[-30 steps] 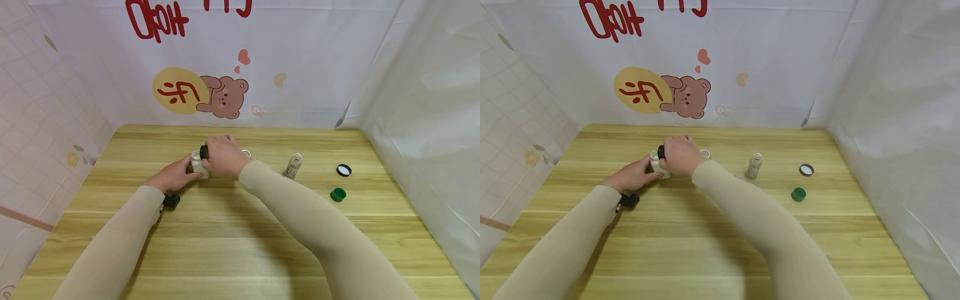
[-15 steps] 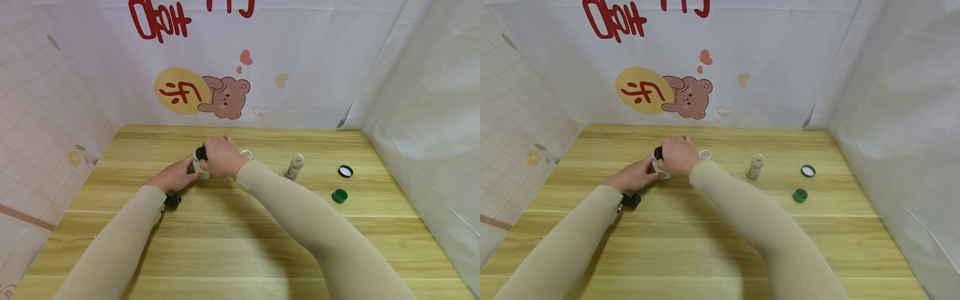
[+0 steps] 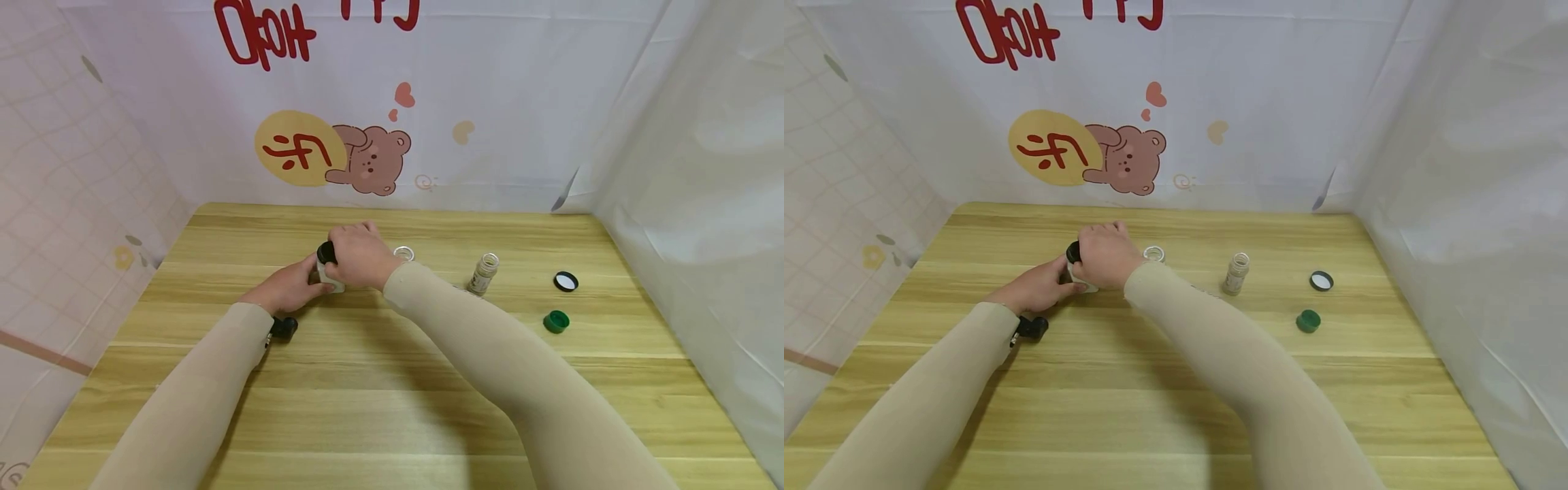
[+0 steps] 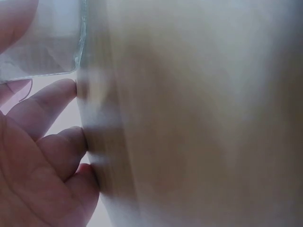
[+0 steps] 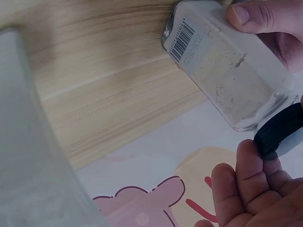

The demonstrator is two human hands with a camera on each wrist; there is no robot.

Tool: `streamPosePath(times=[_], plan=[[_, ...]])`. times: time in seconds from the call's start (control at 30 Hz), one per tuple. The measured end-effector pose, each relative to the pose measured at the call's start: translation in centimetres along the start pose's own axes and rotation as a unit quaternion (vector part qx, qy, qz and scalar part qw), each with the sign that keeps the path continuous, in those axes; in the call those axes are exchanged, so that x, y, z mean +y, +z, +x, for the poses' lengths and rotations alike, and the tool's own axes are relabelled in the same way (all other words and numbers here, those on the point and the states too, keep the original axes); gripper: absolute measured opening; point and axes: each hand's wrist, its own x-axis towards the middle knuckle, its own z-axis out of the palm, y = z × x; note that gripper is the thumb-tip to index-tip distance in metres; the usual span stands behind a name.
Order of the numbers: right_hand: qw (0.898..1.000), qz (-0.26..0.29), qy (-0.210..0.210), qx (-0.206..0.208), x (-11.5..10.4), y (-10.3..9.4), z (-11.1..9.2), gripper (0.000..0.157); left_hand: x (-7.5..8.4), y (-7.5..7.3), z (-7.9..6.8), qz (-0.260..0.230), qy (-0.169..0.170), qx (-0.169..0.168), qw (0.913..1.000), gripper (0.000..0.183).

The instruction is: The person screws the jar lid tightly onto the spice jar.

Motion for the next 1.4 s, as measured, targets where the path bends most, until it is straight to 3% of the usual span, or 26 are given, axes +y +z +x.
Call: streamPosePath(times=[1.4], plan=[[0.999, -0.002, -0.02, -0.049, 0.09, -0.18, 0.47, 0.042, 0.24, -0.07, -0.23, 0.01, -0.004, -0.009, 0.9999, 0.088]])
